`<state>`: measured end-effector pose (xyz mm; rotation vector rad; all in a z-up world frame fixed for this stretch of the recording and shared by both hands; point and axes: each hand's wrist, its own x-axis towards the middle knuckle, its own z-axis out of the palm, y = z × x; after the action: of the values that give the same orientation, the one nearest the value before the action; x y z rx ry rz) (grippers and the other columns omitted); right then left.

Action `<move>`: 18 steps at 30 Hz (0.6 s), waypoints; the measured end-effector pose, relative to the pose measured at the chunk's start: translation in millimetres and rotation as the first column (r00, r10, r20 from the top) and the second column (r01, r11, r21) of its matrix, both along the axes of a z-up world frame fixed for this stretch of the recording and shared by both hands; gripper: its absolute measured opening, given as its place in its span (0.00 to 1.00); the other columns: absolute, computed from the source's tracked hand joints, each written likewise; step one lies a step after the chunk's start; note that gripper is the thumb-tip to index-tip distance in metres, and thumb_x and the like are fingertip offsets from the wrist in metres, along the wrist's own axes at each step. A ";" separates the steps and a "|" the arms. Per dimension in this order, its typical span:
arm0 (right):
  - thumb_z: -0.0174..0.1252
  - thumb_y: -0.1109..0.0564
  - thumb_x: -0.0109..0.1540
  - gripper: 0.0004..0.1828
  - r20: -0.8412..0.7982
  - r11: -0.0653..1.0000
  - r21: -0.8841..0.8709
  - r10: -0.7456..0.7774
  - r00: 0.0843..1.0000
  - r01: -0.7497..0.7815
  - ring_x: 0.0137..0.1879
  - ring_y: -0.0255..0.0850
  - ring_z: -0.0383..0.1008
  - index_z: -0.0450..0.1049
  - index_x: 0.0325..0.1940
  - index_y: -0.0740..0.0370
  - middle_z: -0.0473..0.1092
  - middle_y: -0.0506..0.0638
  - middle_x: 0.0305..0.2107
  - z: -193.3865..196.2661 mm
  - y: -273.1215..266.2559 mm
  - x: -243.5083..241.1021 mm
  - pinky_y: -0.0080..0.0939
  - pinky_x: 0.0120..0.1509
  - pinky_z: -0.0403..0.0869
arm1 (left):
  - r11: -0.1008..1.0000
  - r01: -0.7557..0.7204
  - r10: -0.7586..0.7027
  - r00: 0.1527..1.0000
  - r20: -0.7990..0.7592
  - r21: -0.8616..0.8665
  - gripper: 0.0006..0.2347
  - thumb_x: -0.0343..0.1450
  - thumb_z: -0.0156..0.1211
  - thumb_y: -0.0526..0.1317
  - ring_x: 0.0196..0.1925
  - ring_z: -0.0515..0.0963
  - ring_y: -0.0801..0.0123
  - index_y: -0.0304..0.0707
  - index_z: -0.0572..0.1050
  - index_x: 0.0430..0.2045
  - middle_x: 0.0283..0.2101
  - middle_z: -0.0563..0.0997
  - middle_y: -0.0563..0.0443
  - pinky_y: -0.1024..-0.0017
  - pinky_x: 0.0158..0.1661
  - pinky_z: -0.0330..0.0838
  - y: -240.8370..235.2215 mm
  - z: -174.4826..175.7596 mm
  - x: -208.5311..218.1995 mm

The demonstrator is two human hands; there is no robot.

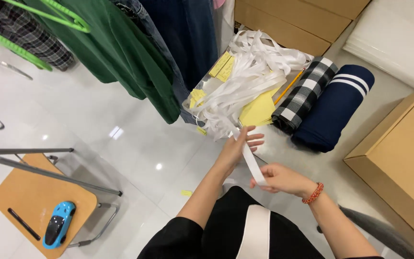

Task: The person places a plastic-wrapped item into a cardboard box, closes the box, and ties it with a white ribbon. They wrap the ribbon around the box, cross it on top, and tie a bow to secure the package.

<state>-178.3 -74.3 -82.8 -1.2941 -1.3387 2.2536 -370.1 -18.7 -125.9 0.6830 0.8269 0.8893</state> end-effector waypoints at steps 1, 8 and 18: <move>0.65 0.63 0.65 0.06 0.002 1.000 0.001 0.013 1.000 -0.013 0.15 0.30 0.51 0.81 0.36 0.70 0.60 0.44 0.12 5.6 -5.9 5.0 0.28 0.22 0.54 | 1.000 -0.013 0.013 1.000 0.002 0.001 0.30 0.83 0.43 0.60 0.62 0.82 0.51 0.33 0.62 0.73 0.61 0.79 0.32 0.58 0.60 0.77 -2.6 -3.0 7.6; 0.53 0.49 0.69 0.24 0.134 0.961 0.084 -0.273 0.952 0.264 0.33 0.54 0.78 0.80 0.53 0.73 0.74 0.67 0.26 33.0 -27.9 35.6 0.51 0.43 0.80 | 0.890 0.433 -0.447 0.890 0.090 0.143 0.23 0.87 0.44 0.53 0.42 0.89 0.60 0.27 0.79 0.51 0.40 0.86 0.37 0.66 0.47 0.84 -79.9 52.8 54.2; 0.57 0.53 0.69 0.18 -0.378 0.990 0.103 -0.047 0.925 0.093 0.36 0.49 0.83 0.81 0.44 0.74 0.83 0.65 0.29 21.3 -60.4 124.4 0.49 0.46 0.81 | 0.608 0.794 -0.790 0.606 -0.096 0.007 0.45 0.70 0.45 0.68 0.63 0.78 0.52 0.34 0.53 0.78 0.67 0.74 0.38 0.59 0.57 0.75 -160.0 68.6 65.2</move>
<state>-53.9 -134.8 -61.5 -0.8024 -1.2408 2.1902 -304.9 -178.7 -57.3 1.0253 0.4730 0.0510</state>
